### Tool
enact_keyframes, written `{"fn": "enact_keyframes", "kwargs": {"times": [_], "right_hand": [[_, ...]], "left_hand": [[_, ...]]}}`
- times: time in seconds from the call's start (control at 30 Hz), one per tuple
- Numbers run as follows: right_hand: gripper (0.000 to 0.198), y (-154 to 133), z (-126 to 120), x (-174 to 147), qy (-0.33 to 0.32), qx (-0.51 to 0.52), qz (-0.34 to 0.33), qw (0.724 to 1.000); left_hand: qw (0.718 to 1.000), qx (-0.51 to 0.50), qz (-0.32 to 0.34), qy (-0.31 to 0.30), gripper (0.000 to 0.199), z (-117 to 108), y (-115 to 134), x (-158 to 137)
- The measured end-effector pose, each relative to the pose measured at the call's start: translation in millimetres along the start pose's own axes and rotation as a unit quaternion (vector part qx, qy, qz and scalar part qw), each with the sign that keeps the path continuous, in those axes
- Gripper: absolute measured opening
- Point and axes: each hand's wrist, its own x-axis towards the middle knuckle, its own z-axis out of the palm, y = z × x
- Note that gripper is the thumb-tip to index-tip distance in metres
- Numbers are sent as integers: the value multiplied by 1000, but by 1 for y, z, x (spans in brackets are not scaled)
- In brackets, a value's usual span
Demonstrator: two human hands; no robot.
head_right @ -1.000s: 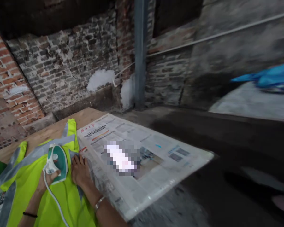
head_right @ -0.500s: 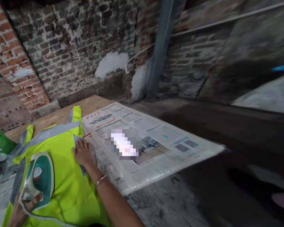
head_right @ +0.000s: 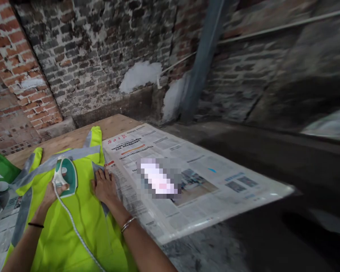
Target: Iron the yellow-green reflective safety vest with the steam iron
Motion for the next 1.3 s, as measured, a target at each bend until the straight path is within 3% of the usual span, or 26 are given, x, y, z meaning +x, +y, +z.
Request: {"fn": "enact_keyframes", "kwargs": {"times": [0.13, 0.33, 0.43, 0.53, 0.8, 0.9, 1.0, 1.3], "right_hand": [[58, 0, 1, 0, 2, -10, 2, 1000], [58, -2, -1, -2, -20, -20, 12, 1000], [59, -2, -2, -4, -26, -26, 11, 999], [59, 0, -1, -5, -25, -31, 9, 999], [58, 2, 1, -5, -30, -45, 2, 999], [58, 1, 0, -5, -32, -41, 10, 999], [58, 1, -1, -5, -28, -36, 4, 999], [59, 4, 4, -3, -28, -31, 4, 999]], "left_hand": [[1000, 9, -3, -2, 66, -3, -5, -24], [997, 45, -46, 48, 68, -45, -23, -130], [991, 74, -66, 84, 69, -63, -31, -163], [991, 96, -54, 72, 68, -71, -35, -160], [990, 99, -40, 89, 67, -64, -37, -47], [990, 99, -42, 92, 65, -64, -38, -37], [990, 101, -53, 82, 66, -67, -34, -61], [990, 97, -81, 57, 70, -77, -9, -189]]}}
